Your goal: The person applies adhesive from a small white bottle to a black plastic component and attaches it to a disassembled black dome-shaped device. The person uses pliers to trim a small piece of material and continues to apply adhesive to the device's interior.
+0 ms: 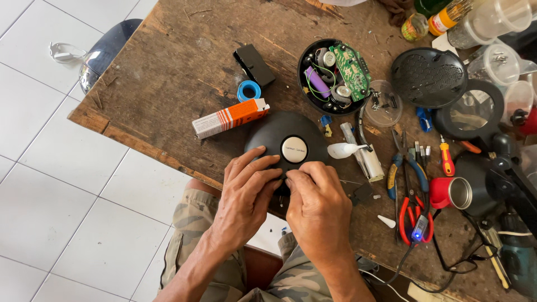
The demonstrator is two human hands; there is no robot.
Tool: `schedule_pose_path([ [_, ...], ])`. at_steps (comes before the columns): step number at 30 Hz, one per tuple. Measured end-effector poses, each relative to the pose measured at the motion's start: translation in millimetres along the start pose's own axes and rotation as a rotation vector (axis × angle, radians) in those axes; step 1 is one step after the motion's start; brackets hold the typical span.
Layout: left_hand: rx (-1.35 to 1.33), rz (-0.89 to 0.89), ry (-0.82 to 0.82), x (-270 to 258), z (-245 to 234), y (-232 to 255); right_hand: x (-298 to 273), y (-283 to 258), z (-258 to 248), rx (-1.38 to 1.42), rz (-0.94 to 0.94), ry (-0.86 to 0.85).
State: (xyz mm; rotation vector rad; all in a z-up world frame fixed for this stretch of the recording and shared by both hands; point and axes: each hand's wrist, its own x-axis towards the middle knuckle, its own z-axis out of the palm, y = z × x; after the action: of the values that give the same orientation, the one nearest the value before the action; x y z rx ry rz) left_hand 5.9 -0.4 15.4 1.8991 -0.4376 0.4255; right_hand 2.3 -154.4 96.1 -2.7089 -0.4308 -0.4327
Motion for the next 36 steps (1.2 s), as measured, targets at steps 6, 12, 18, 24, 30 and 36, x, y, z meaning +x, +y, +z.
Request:
schedule_pose_path([
  [6,-0.064,-0.086,0.064,8,1,9,2,-1,-2,0.025,0.025,-0.030],
  [12,-0.069,-0.103,0.055,11,2,9,3,-2,-3,0.031,0.022,-0.027],
  [18,-0.037,-0.171,0.070,15,6,14,5,0,-3,0.080,0.050,-0.048],
  [24,-0.012,-0.179,0.064,15,5,14,6,3,-7,0.126,0.020,-0.078],
  [30,0.003,-0.187,0.059,16,6,17,11,12,-17,0.164,-0.038,-0.162],
  [36,-0.009,-0.167,0.057,16,5,16,1,14,-26,0.264,0.009,-0.240],
])
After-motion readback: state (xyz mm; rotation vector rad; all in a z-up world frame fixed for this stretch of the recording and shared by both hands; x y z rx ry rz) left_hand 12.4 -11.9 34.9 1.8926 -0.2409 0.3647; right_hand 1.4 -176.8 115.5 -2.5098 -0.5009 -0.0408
